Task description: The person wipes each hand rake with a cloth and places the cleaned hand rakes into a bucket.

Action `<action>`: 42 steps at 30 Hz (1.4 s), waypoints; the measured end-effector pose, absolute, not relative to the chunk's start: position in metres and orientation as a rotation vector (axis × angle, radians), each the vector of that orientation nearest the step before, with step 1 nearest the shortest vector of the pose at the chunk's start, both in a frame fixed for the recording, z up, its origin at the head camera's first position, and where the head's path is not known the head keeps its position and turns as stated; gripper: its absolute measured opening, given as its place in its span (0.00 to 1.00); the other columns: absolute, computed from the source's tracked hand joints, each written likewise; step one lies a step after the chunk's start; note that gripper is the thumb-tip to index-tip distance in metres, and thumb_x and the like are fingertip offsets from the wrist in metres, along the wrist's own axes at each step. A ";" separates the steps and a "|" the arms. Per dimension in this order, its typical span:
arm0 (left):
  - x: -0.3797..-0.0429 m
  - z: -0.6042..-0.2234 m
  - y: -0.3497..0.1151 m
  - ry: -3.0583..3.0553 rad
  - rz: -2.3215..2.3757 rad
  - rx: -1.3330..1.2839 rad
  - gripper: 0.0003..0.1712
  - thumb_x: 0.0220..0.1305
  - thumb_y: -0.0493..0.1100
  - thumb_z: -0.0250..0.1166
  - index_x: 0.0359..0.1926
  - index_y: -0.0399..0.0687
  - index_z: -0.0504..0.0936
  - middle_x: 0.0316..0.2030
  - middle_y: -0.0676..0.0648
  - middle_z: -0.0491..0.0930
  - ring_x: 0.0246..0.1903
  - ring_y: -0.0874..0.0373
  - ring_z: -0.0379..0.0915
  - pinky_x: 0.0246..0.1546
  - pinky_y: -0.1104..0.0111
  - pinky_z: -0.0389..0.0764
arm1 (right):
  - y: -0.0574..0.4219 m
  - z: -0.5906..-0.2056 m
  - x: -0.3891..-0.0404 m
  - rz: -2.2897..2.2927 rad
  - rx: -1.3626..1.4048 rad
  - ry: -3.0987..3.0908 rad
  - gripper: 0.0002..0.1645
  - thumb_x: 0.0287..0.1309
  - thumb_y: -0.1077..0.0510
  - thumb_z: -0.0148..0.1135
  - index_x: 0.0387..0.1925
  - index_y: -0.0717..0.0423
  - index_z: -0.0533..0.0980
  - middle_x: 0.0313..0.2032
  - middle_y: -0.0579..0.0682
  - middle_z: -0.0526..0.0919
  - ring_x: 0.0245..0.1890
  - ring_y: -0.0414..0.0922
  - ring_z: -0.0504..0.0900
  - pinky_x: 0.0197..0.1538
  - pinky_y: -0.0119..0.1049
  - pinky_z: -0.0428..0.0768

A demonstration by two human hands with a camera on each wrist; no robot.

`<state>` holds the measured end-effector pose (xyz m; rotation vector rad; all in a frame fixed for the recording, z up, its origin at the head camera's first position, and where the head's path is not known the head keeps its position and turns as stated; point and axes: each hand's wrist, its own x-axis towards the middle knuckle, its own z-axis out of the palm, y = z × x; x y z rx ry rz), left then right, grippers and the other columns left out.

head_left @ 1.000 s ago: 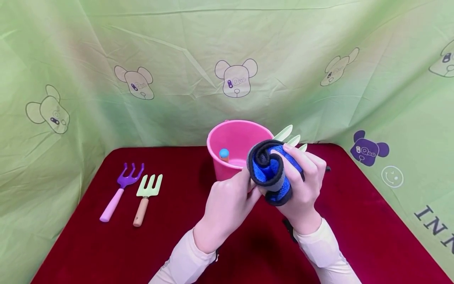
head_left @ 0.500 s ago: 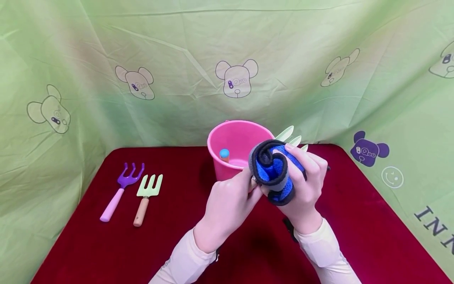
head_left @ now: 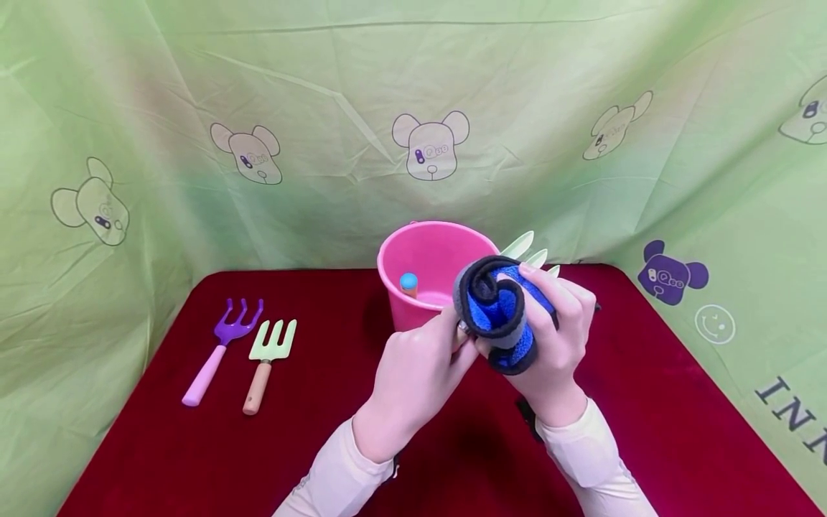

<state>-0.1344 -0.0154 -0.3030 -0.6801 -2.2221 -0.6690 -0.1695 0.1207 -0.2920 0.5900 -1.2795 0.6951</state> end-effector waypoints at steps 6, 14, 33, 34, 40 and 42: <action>-0.135 -0.305 -0.015 -2.194 -0.646 -0.653 0.12 0.56 0.41 0.65 0.24 0.47 0.70 0.10 0.54 0.64 0.10 0.65 0.55 0.11 0.77 0.56 | 0.119 -0.288 -0.170 0.749 0.586 -1.268 0.38 0.51 0.31 0.62 0.29 0.67 0.78 0.39 0.62 0.83 0.35 0.62 0.74 0.33 0.57 0.68; -0.136 -0.306 -0.015 -2.192 -0.646 -0.656 0.11 0.55 0.40 0.65 0.24 0.47 0.70 0.10 0.54 0.64 0.11 0.65 0.55 0.11 0.77 0.57 | 0.117 -0.286 -0.169 0.760 0.576 -1.247 0.40 0.49 0.30 0.62 0.28 0.67 0.79 0.38 0.61 0.84 0.34 0.62 0.74 0.33 0.57 0.68; -0.134 -0.304 -0.015 -2.174 -0.597 -0.643 0.10 0.53 0.38 0.63 0.24 0.47 0.68 0.10 0.55 0.63 0.11 0.64 0.53 0.10 0.74 0.58 | 0.120 -0.286 -0.168 0.805 0.581 -1.271 0.40 0.47 0.30 0.64 0.29 0.68 0.79 0.39 0.62 0.83 0.38 0.60 0.76 0.35 0.55 0.70; -0.134 -0.304 -0.015 -2.172 -0.595 -0.643 0.10 0.53 0.38 0.63 0.24 0.47 0.68 0.10 0.55 0.63 0.11 0.64 0.53 0.09 0.74 0.58 | 0.120 -0.286 -0.168 0.804 0.582 -1.277 0.40 0.47 0.30 0.63 0.29 0.68 0.79 0.39 0.62 0.83 0.38 0.60 0.76 0.35 0.55 0.70; -0.135 -0.305 -0.016 -2.177 -0.587 -0.649 0.10 0.54 0.38 0.62 0.23 0.47 0.68 0.10 0.55 0.62 0.11 0.64 0.52 0.11 0.75 0.55 | 0.121 -0.286 -0.168 0.813 0.586 -1.282 0.41 0.47 0.30 0.63 0.30 0.68 0.79 0.39 0.63 0.82 0.39 0.59 0.76 0.35 0.55 0.71; -0.135 -0.305 -0.016 -2.177 -0.590 -0.653 0.11 0.54 0.38 0.62 0.23 0.48 0.67 0.10 0.55 0.62 0.11 0.65 0.51 0.11 0.76 0.54 | 0.121 -0.286 -0.168 0.821 0.587 -1.282 0.40 0.47 0.30 0.64 0.30 0.68 0.79 0.38 0.64 0.82 0.40 0.59 0.76 0.36 0.53 0.72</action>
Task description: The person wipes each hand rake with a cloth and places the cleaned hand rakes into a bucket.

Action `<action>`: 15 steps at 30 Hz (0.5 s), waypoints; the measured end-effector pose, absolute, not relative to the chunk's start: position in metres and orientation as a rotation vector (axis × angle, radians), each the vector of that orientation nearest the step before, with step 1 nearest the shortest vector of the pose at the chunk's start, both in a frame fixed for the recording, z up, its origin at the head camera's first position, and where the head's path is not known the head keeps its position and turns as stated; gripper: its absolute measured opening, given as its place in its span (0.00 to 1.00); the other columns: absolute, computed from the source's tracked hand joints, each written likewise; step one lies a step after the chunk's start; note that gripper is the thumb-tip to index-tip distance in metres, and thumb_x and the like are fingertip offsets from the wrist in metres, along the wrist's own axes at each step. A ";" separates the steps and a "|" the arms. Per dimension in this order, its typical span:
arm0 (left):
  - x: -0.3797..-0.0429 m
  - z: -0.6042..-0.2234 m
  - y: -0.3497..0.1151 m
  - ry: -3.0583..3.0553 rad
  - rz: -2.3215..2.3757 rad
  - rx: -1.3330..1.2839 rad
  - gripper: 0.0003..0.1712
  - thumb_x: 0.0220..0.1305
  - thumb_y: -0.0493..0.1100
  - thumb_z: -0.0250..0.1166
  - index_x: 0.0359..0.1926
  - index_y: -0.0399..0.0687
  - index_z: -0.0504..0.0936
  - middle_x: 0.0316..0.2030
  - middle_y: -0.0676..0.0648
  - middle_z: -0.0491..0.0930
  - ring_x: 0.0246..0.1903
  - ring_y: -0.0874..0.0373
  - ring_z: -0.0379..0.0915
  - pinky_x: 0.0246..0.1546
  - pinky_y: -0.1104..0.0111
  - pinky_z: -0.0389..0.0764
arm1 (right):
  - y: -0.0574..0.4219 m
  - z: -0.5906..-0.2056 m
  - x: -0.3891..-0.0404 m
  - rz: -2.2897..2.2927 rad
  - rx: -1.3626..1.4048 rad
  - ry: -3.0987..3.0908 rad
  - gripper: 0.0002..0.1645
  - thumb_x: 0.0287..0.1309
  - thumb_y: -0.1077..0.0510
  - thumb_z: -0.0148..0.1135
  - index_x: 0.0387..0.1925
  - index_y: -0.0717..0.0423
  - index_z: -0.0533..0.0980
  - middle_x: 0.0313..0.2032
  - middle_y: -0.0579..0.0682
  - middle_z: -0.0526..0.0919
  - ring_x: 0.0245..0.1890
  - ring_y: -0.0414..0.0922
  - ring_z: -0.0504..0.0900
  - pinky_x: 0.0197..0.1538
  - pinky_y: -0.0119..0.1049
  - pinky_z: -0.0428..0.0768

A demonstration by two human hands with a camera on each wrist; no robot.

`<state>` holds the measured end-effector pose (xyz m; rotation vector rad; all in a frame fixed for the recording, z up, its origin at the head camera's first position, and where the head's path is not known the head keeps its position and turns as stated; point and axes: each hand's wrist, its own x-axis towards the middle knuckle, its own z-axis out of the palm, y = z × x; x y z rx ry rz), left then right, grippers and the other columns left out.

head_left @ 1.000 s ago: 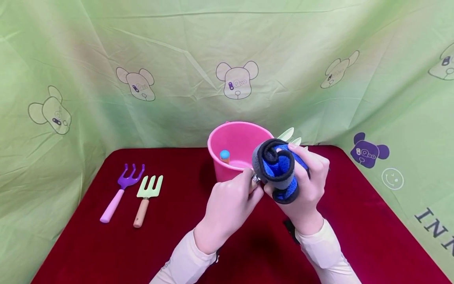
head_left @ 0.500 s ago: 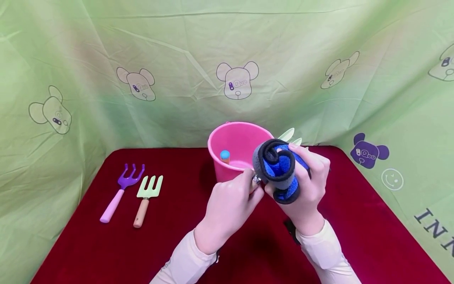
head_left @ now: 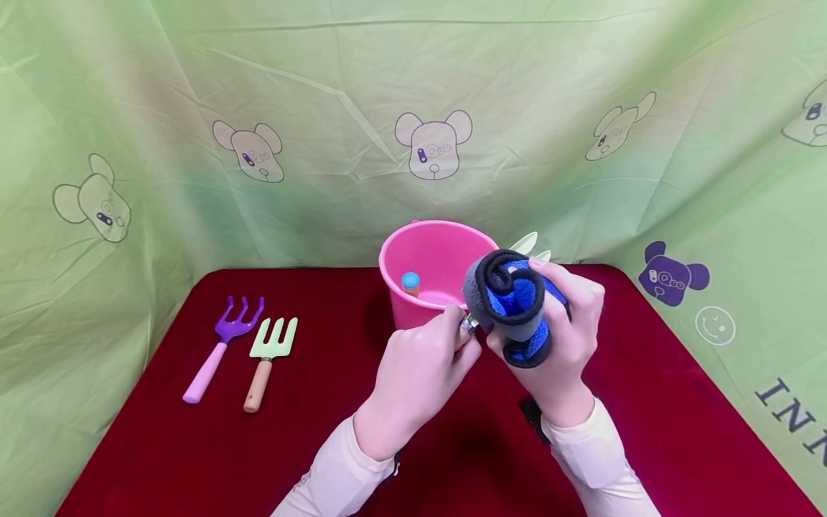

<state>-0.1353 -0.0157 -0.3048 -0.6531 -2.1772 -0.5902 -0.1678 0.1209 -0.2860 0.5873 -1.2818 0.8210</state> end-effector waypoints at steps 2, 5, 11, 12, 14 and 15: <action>-0.136 -0.305 -0.016 -2.173 -0.591 -0.656 0.11 0.53 0.38 0.63 0.22 0.48 0.67 0.10 0.55 0.61 0.11 0.65 0.50 0.12 0.76 0.53 | 0.121 -0.286 -0.168 0.825 0.587 -1.283 0.40 0.47 0.30 0.64 0.30 0.68 0.80 0.38 0.64 0.82 0.40 0.59 0.77 0.37 0.52 0.74; -0.136 -0.304 -0.017 -2.172 -0.589 -0.659 0.11 0.53 0.38 0.63 0.22 0.48 0.67 0.10 0.55 0.61 0.11 0.65 0.50 0.12 0.76 0.52 | 0.122 -0.285 -0.168 0.828 0.587 -1.290 0.40 0.47 0.30 0.64 0.31 0.68 0.79 0.38 0.65 0.82 0.40 0.60 0.77 0.38 0.52 0.74; -0.136 -0.304 -0.018 -2.173 -0.554 -0.663 0.11 0.53 0.38 0.63 0.23 0.48 0.68 0.10 0.55 0.62 0.10 0.65 0.51 0.11 0.76 0.52 | 0.124 -0.284 -0.169 0.857 0.571 -1.297 0.42 0.45 0.30 0.65 0.30 0.70 0.79 0.37 0.69 0.79 0.39 0.62 0.77 0.42 0.44 0.78; -0.136 -0.304 -0.018 -2.172 -0.545 -0.662 0.11 0.52 0.38 0.63 0.22 0.48 0.68 0.10 0.55 0.63 0.10 0.65 0.51 0.11 0.76 0.52 | 0.124 -0.283 -0.169 0.866 0.566 -1.297 0.42 0.44 0.30 0.66 0.30 0.71 0.79 0.37 0.70 0.79 0.39 0.62 0.78 0.43 0.42 0.78; -0.136 -0.304 -0.017 -2.172 -0.530 -0.660 0.11 0.52 0.38 0.63 0.22 0.48 0.68 0.10 0.55 0.63 0.09 0.65 0.52 0.11 0.76 0.52 | 0.125 -0.283 -0.169 0.877 0.560 -1.301 0.43 0.43 0.30 0.66 0.30 0.71 0.79 0.36 0.71 0.78 0.39 0.62 0.78 0.44 0.40 0.77; -0.136 -0.304 -0.017 -2.174 -0.524 -0.658 0.10 0.52 0.38 0.63 0.22 0.48 0.68 0.10 0.55 0.63 0.09 0.65 0.52 0.11 0.76 0.53 | 0.126 -0.282 -0.170 0.879 0.559 -1.301 0.43 0.43 0.30 0.66 0.30 0.71 0.79 0.36 0.71 0.78 0.39 0.62 0.77 0.44 0.39 0.77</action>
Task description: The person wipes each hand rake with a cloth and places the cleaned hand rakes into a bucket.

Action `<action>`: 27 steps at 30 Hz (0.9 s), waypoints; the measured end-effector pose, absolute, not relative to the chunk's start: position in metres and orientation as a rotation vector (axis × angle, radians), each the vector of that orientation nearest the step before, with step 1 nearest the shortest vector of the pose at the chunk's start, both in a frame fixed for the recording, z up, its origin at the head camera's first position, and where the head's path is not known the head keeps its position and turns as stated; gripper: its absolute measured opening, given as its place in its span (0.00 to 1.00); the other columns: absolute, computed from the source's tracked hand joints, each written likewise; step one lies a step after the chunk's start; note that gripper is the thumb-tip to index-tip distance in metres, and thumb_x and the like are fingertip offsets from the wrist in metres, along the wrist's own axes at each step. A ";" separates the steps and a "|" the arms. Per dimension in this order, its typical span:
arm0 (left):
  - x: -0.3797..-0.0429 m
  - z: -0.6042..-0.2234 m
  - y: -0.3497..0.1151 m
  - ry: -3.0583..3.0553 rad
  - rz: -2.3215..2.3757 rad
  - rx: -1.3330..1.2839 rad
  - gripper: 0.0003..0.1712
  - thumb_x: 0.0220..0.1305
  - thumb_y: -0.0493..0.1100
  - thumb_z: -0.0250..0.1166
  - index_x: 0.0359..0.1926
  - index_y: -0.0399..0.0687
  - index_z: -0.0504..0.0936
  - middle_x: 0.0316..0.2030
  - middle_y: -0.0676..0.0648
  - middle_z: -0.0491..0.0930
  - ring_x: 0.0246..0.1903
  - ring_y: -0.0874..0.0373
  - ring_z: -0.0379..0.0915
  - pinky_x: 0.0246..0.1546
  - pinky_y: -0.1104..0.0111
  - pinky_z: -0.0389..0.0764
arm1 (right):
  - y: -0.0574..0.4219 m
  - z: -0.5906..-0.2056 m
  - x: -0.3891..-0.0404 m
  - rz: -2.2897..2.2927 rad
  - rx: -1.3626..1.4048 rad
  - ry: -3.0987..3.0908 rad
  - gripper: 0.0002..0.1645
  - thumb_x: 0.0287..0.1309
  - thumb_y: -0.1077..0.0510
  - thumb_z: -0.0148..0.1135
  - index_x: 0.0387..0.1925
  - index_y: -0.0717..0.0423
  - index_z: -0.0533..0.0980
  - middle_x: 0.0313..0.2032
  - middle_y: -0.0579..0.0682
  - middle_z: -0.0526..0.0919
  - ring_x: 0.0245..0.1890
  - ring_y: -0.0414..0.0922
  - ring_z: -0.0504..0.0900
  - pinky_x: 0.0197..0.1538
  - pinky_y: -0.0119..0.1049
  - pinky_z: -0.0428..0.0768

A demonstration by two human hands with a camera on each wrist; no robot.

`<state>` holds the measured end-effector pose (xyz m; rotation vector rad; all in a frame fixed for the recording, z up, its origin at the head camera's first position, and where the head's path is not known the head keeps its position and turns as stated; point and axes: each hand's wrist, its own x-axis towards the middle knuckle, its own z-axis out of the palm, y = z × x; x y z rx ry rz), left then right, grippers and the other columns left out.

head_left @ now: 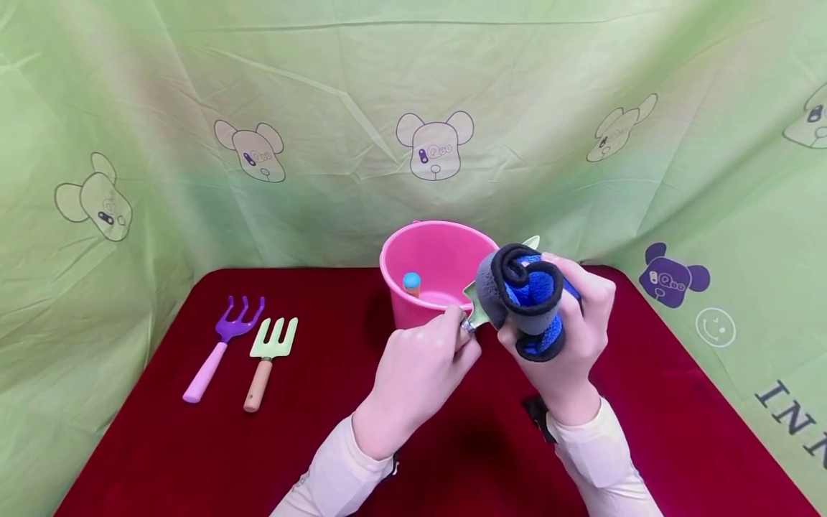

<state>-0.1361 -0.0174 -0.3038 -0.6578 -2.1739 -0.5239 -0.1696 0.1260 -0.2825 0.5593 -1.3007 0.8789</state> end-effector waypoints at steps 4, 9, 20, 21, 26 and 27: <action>-0.136 -0.303 -0.017 -2.178 -0.512 -0.654 0.10 0.52 0.39 0.63 0.22 0.48 0.68 0.10 0.55 0.63 0.09 0.65 0.52 0.10 0.76 0.53 | 0.127 -0.281 -0.170 0.882 0.553 -1.292 0.43 0.43 0.30 0.66 0.30 0.71 0.79 0.36 0.71 0.78 0.39 0.62 0.77 0.44 0.39 0.77; -0.136 -0.304 -0.017 -2.187 -0.527 -0.658 0.10 0.52 0.39 0.63 0.23 0.49 0.68 0.09 0.55 0.63 0.09 0.65 0.52 0.10 0.75 0.54 | 0.130 -0.278 -0.170 0.885 0.513 -1.285 0.45 0.41 0.28 0.65 0.30 0.71 0.79 0.36 0.71 0.78 0.38 0.61 0.78 0.44 0.40 0.77; -0.136 -0.306 -0.017 -2.174 -0.544 -0.670 0.14 0.52 0.39 0.63 0.19 0.49 0.65 0.10 0.55 0.58 0.12 0.64 0.43 0.14 0.77 0.45 | 0.143 -0.280 -0.178 0.891 0.453 -1.274 0.46 0.37 0.26 0.67 0.30 0.69 0.81 0.37 0.71 0.79 0.39 0.62 0.79 0.47 0.40 0.77; -0.136 -0.306 -0.017 -2.168 -0.542 -0.674 0.14 0.52 0.39 0.63 0.20 0.49 0.65 0.09 0.55 0.58 0.13 0.64 0.43 0.14 0.77 0.45 | 0.143 -0.279 -0.178 0.896 0.449 -1.273 0.46 0.36 0.26 0.66 0.30 0.69 0.81 0.37 0.71 0.79 0.40 0.62 0.79 0.48 0.39 0.77; -0.137 -0.306 -0.016 -2.128 -0.530 -0.686 0.11 0.52 0.44 0.65 0.23 0.48 0.70 0.08 0.58 0.68 0.10 0.65 0.48 0.09 0.77 0.52 | 0.146 -0.277 -0.178 0.892 0.420 -1.283 0.46 0.37 0.26 0.66 0.31 0.69 0.81 0.38 0.71 0.78 0.40 0.62 0.79 0.49 0.40 0.77; -0.137 -0.306 -0.016 -2.130 -0.534 -0.685 0.11 0.52 0.45 0.65 0.24 0.48 0.71 0.09 0.59 0.69 0.09 0.65 0.49 0.09 0.77 0.53 | 0.147 -0.276 -0.178 0.889 0.413 -1.284 0.47 0.37 0.26 0.66 0.31 0.70 0.81 0.38 0.71 0.78 0.40 0.62 0.79 0.49 0.41 0.76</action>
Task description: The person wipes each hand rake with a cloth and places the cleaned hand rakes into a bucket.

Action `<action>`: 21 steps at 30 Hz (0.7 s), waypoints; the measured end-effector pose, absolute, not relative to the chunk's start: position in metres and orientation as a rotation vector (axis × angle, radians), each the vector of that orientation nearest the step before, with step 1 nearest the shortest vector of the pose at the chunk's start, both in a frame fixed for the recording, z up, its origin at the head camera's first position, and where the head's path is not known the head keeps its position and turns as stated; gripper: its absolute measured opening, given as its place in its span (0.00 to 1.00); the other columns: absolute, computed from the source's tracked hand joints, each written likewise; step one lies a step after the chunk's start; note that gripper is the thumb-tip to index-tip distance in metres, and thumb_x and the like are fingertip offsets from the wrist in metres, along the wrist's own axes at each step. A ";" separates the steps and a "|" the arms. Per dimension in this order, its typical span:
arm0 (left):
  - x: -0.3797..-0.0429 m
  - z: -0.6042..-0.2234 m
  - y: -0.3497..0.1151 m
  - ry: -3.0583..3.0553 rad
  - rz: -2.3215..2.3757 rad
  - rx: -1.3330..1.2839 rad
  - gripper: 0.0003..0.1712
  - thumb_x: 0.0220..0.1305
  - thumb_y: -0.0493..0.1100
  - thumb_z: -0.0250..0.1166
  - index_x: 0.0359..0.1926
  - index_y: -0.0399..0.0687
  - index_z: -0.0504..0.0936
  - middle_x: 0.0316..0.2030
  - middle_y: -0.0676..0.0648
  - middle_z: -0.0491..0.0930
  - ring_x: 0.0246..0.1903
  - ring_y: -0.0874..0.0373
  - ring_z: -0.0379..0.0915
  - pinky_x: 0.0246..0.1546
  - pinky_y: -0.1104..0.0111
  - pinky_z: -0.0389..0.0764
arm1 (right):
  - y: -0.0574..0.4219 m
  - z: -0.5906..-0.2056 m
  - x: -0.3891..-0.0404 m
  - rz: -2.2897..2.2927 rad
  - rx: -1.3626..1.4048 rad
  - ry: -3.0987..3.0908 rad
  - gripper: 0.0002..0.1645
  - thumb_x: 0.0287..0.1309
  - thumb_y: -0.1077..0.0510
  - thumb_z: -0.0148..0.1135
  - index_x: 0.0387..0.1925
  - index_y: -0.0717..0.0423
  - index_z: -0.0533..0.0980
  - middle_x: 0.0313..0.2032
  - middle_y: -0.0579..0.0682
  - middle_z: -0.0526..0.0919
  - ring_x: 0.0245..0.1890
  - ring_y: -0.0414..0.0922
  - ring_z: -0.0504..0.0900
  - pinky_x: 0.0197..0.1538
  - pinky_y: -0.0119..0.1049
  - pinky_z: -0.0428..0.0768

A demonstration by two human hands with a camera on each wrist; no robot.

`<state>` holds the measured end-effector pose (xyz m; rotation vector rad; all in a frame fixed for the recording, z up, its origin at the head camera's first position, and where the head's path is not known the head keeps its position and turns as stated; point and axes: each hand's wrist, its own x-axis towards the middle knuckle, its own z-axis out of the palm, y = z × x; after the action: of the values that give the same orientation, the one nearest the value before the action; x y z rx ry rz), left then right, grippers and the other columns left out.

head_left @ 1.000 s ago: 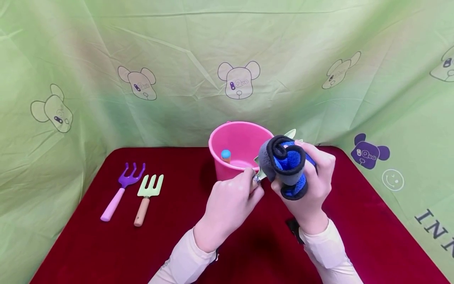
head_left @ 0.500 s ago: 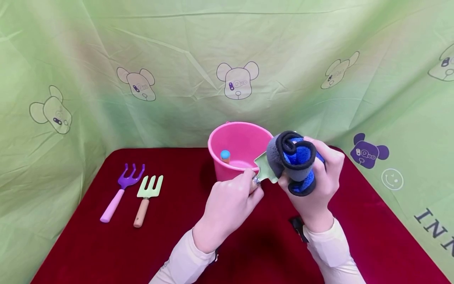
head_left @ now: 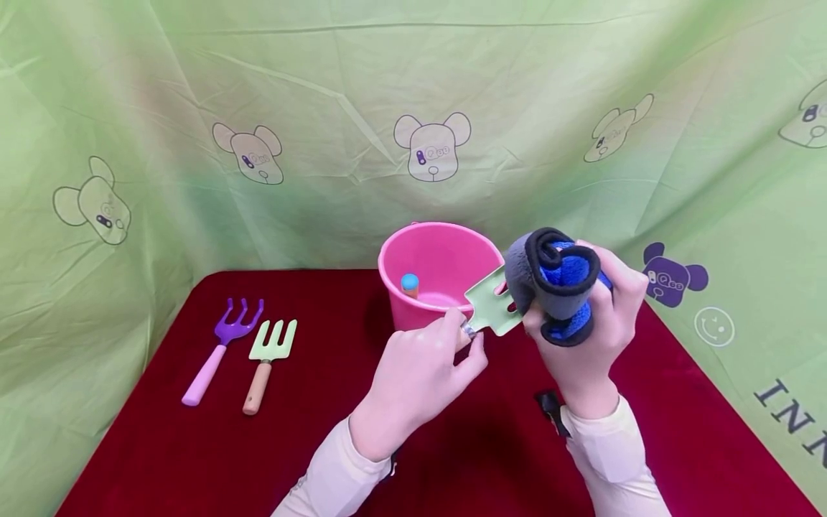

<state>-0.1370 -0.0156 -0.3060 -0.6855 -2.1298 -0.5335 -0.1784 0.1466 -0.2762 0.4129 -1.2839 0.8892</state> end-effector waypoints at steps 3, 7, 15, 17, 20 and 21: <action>-0.136 -0.306 -0.016 -2.161 -0.568 -0.685 0.11 0.54 0.46 0.63 0.24 0.49 0.70 0.08 0.59 0.68 0.09 0.65 0.48 0.09 0.78 0.53 | 0.149 -0.274 -0.179 0.882 0.388 -1.282 0.48 0.36 0.25 0.65 0.30 0.70 0.80 0.38 0.72 0.78 0.39 0.63 0.79 0.49 0.43 0.75; -0.134 -0.306 -0.017 -2.210 -0.613 -0.696 0.11 0.57 0.44 0.60 0.22 0.49 0.68 0.08 0.58 0.65 0.09 0.66 0.45 0.11 0.79 0.48 | 0.151 -0.273 -0.179 0.885 0.349 -1.268 0.48 0.33 0.24 0.65 0.30 0.70 0.80 0.38 0.71 0.78 0.40 0.63 0.79 0.49 0.44 0.76; -0.134 -0.303 -0.018 -2.203 -0.565 -0.698 0.12 0.57 0.44 0.60 0.20 0.50 0.68 0.11 0.60 0.74 0.08 0.68 0.50 0.10 0.80 0.47 | 0.158 -0.269 -0.180 0.880 0.272 -1.263 0.49 0.34 0.24 0.66 0.31 0.70 0.80 0.40 0.70 0.79 0.45 0.60 0.78 0.52 0.50 0.77; -0.134 -0.302 -0.018 -2.188 -0.541 -0.697 0.12 0.57 0.44 0.60 0.20 0.50 0.69 0.12 0.60 0.75 0.08 0.68 0.51 0.10 0.80 0.48 | 0.161 -0.269 -0.181 0.873 0.254 -1.260 0.49 0.34 0.24 0.66 0.30 0.69 0.80 0.40 0.69 0.79 0.45 0.60 0.77 0.52 0.50 0.76; -0.134 -0.301 -0.019 -2.173 -0.508 -0.704 0.10 0.58 0.44 0.60 0.22 0.49 0.70 0.12 0.59 0.72 0.09 0.68 0.50 0.09 0.80 0.48 | 0.166 -0.269 -0.182 0.870 0.234 -1.256 0.48 0.34 0.24 0.67 0.31 0.69 0.79 0.40 0.67 0.80 0.45 0.60 0.78 0.53 0.48 0.74; -0.134 -0.301 -0.020 -2.169 -0.496 -0.706 0.09 0.58 0.44 0.60 0.24 0.49 0.71 0.13 0.59 0.71 0.09 0.68 0.50 0.09 0.80 0.48 | 0.167 -0.269 -0.182 0.871 0.231 -1.252 0.48 0.33 0.24 0.68 0.31 0.69 0.79 0.40 0.67 0.80 0.45 0.60 0.78 0.53 0.46 0.74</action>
<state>-0.1343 -0.0196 -0.3008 -0.7056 -2.1693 -0.4963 -0.1816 0.1674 -0.2687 0.2305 -1.2516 0.8710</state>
